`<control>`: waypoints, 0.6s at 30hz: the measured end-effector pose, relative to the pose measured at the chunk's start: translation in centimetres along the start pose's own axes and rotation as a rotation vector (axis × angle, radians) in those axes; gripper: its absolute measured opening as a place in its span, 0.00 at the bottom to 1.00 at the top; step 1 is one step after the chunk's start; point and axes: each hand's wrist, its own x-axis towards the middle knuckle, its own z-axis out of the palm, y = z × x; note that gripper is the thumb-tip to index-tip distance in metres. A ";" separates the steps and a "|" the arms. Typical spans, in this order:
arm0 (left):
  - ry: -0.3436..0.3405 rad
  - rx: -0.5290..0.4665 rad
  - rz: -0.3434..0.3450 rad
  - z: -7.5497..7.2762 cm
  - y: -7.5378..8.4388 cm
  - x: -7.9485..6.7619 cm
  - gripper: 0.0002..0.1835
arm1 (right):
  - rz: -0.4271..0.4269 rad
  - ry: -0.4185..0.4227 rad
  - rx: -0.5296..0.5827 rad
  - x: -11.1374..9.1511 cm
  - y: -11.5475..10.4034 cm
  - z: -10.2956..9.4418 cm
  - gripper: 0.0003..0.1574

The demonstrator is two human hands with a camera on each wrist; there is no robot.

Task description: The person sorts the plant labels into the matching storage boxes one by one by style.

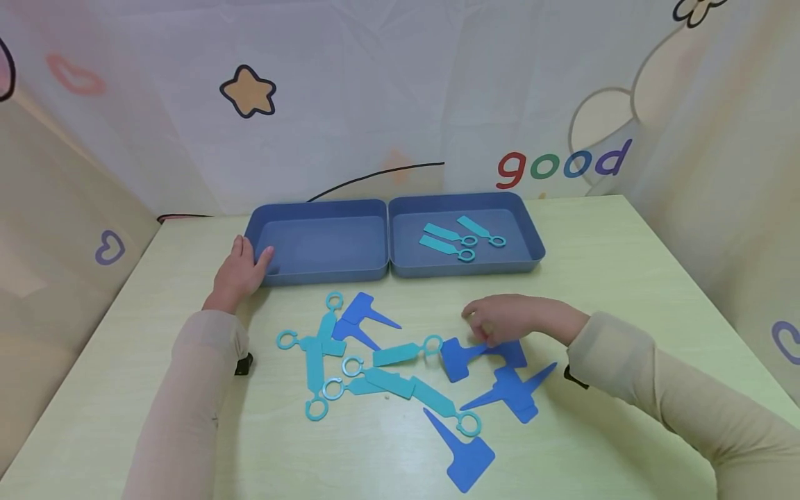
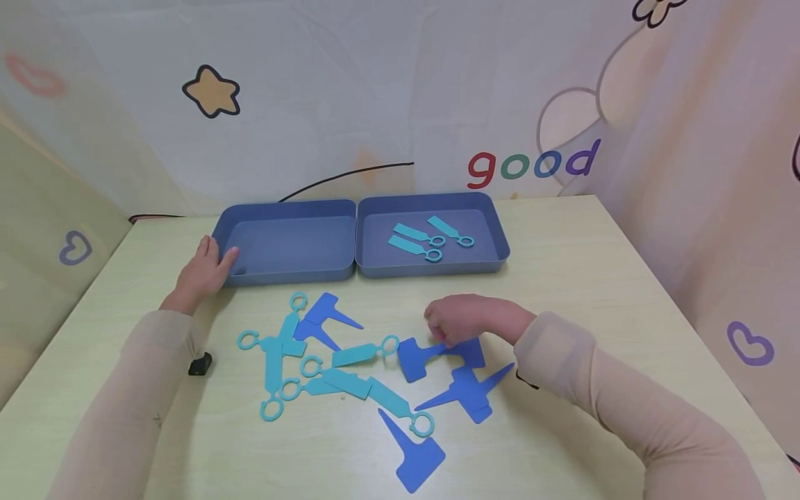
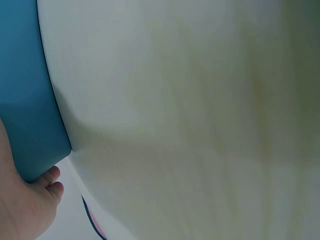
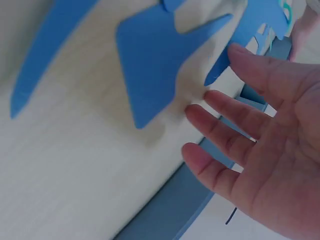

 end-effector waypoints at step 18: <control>0.003 0.008 0.009 -0.1 0.1 -0.3 0.47 | 0.095 -0.024 0.315 -1.5 3.3 -3.5 0.07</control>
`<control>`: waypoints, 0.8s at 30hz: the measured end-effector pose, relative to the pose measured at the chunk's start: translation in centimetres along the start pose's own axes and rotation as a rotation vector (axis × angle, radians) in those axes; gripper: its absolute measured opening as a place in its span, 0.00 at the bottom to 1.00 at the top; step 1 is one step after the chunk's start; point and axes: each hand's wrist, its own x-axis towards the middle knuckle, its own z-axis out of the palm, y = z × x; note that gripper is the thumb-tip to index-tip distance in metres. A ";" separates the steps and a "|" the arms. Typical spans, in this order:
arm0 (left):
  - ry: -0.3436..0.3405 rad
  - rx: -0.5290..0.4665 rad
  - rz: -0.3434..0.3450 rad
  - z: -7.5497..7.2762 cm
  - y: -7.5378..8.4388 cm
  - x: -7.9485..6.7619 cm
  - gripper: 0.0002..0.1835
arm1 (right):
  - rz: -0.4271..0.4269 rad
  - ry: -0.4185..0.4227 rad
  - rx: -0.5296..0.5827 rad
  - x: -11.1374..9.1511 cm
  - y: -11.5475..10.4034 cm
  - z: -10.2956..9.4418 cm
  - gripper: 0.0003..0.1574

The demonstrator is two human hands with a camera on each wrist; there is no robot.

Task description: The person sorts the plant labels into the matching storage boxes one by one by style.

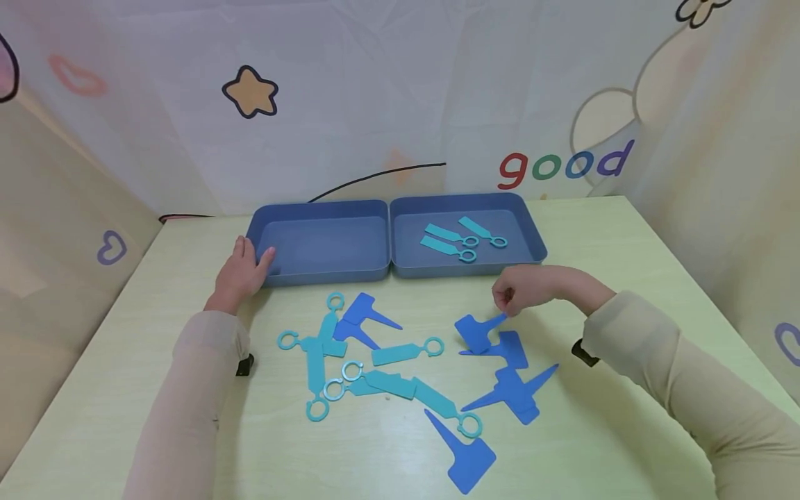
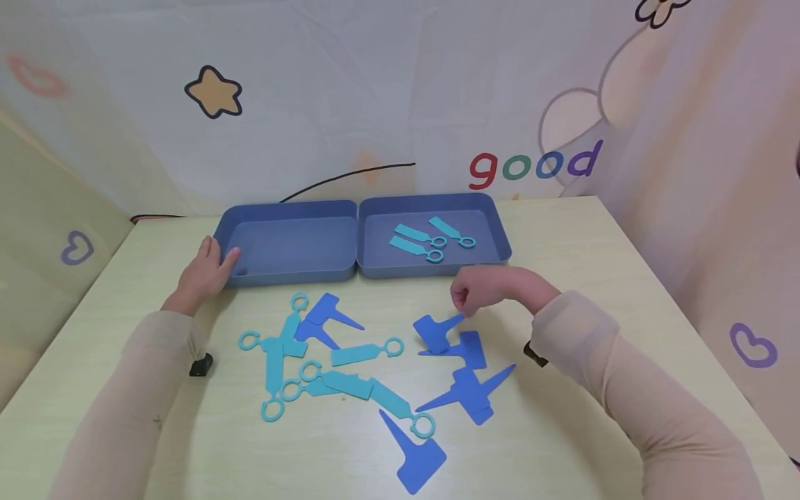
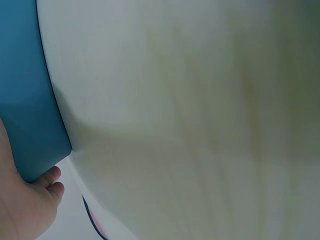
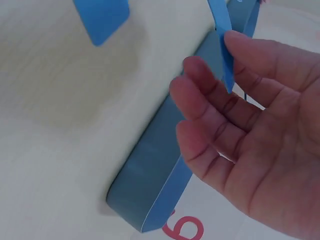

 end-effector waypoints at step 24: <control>0.004 -0.007 -0.004 0.2 -0.2 0.3 0.48 | -0.010 0.335 0.981 3.9 1.0 -1.3 0.15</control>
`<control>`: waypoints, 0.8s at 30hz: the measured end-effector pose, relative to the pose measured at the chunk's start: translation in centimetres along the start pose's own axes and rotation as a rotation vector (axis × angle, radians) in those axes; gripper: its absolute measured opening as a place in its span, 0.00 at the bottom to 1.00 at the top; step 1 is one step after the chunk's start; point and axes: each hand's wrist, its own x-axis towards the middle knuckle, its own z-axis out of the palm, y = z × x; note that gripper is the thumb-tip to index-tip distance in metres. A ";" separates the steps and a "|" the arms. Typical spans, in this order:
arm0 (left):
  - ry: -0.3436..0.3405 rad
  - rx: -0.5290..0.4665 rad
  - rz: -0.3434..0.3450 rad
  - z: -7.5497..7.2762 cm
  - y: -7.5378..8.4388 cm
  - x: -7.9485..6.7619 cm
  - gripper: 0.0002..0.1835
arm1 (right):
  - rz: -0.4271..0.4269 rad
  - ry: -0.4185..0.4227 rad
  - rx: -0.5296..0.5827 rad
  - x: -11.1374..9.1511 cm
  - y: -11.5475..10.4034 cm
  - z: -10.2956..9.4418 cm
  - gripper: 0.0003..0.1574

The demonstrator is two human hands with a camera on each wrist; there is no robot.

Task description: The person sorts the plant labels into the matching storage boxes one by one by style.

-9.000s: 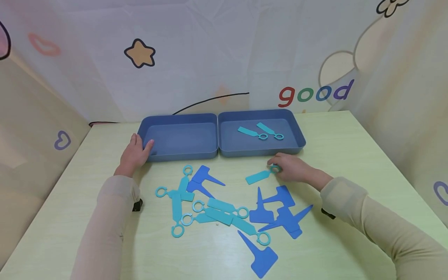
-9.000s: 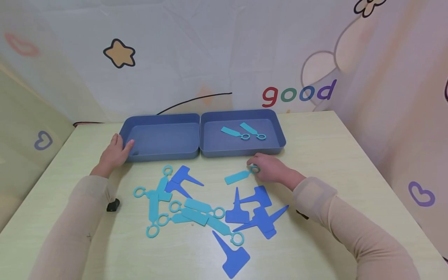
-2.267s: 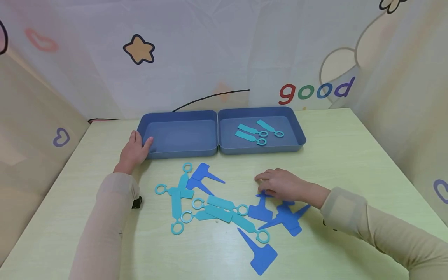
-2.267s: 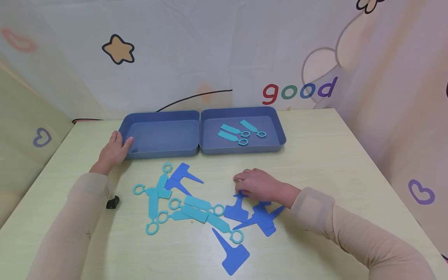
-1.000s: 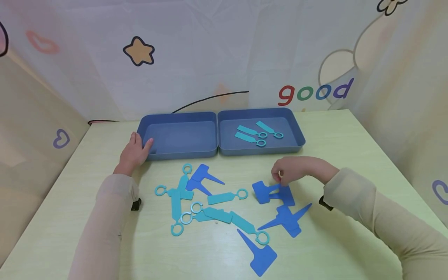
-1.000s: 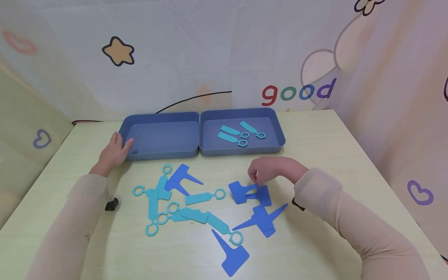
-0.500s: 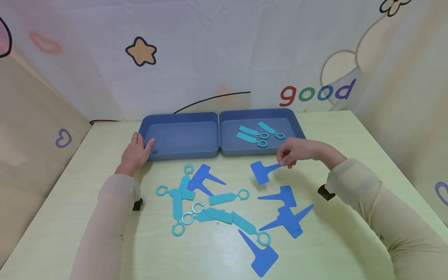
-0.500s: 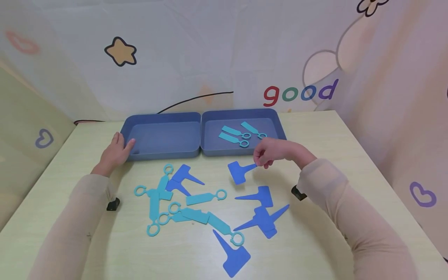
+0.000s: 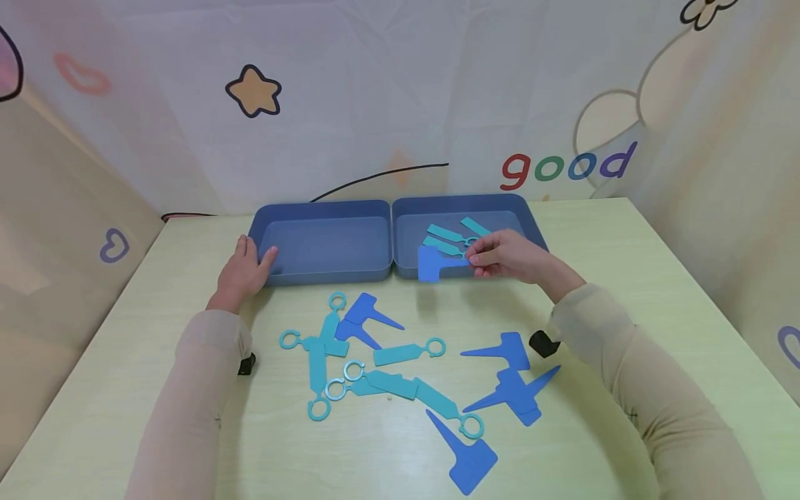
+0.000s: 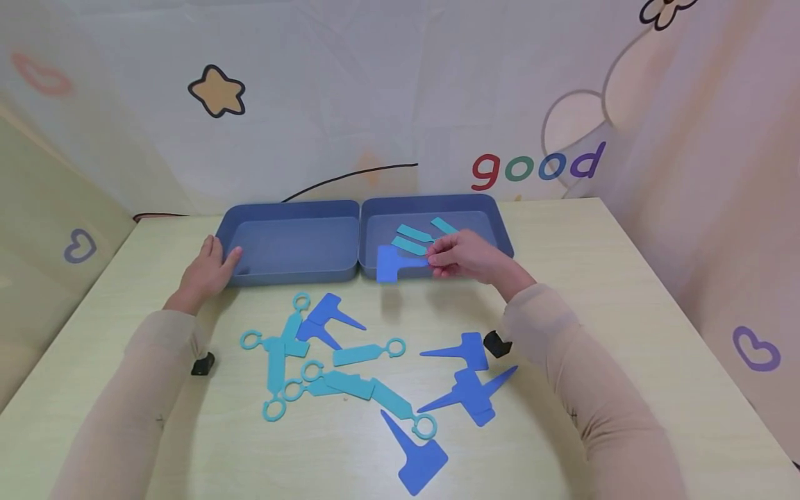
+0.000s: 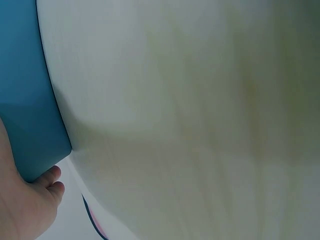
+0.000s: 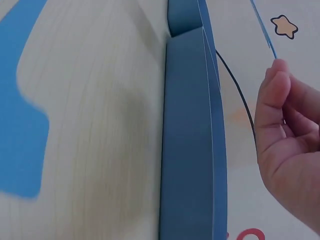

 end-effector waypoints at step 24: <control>-0.002 -0.001 -0.007 -0.1 0.1 0.0 0.48 | 0.048 0.177 0.380 6.1 -1.6 7.4 0.21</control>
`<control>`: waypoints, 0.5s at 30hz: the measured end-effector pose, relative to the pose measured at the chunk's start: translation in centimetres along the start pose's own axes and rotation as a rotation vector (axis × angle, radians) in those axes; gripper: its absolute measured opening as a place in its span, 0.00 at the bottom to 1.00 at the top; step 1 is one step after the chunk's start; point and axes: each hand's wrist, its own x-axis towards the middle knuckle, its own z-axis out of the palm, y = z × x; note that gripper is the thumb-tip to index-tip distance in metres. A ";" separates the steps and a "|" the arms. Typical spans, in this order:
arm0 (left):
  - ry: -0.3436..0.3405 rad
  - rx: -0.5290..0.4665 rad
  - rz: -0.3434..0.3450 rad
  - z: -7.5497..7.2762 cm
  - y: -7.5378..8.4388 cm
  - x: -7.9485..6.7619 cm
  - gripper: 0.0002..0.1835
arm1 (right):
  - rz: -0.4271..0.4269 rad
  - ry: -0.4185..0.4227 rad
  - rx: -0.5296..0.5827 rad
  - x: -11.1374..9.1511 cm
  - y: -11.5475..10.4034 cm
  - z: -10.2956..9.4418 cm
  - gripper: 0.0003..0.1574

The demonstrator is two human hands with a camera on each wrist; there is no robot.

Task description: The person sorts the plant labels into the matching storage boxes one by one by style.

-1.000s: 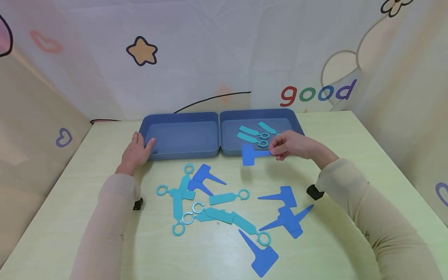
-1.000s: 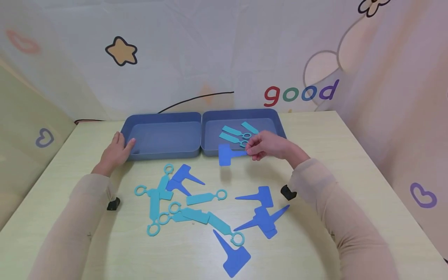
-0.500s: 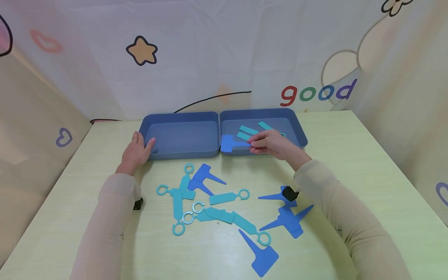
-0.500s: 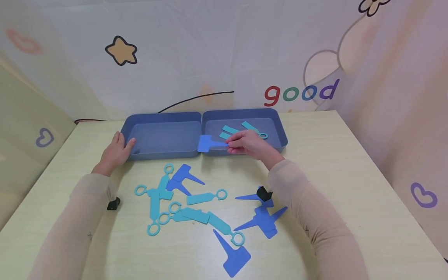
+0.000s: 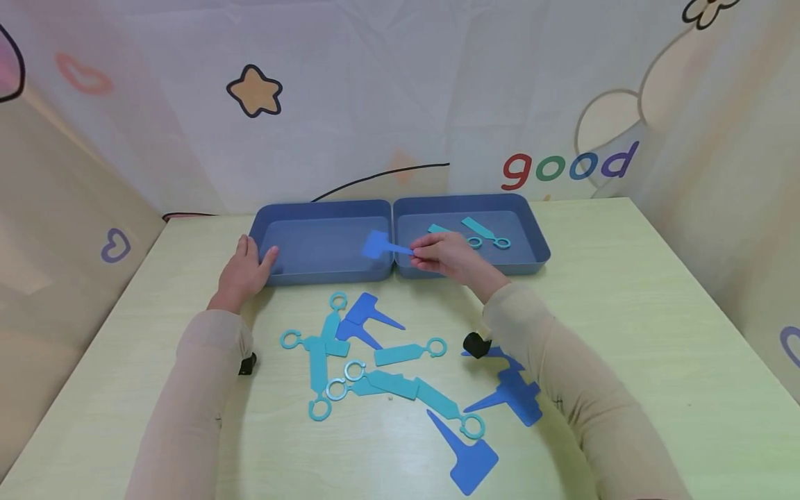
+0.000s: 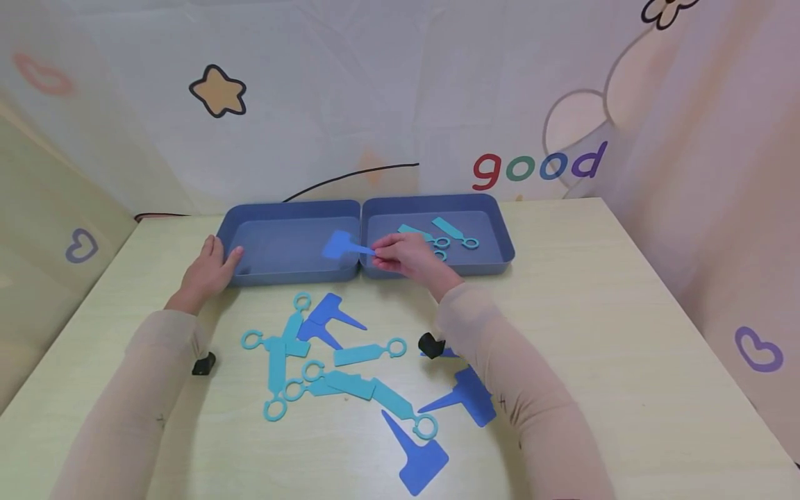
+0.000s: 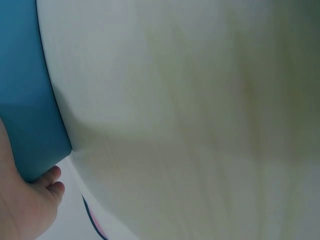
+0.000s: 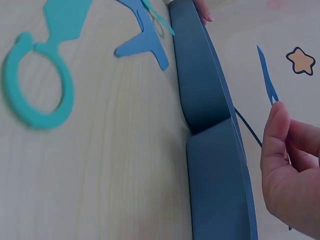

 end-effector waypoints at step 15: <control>0.015 -0.006 0.006 0.1 -0.1 0.1 0.48 | 0.009 -0.005 -0.007 2.8 -0.3 3.9 0.20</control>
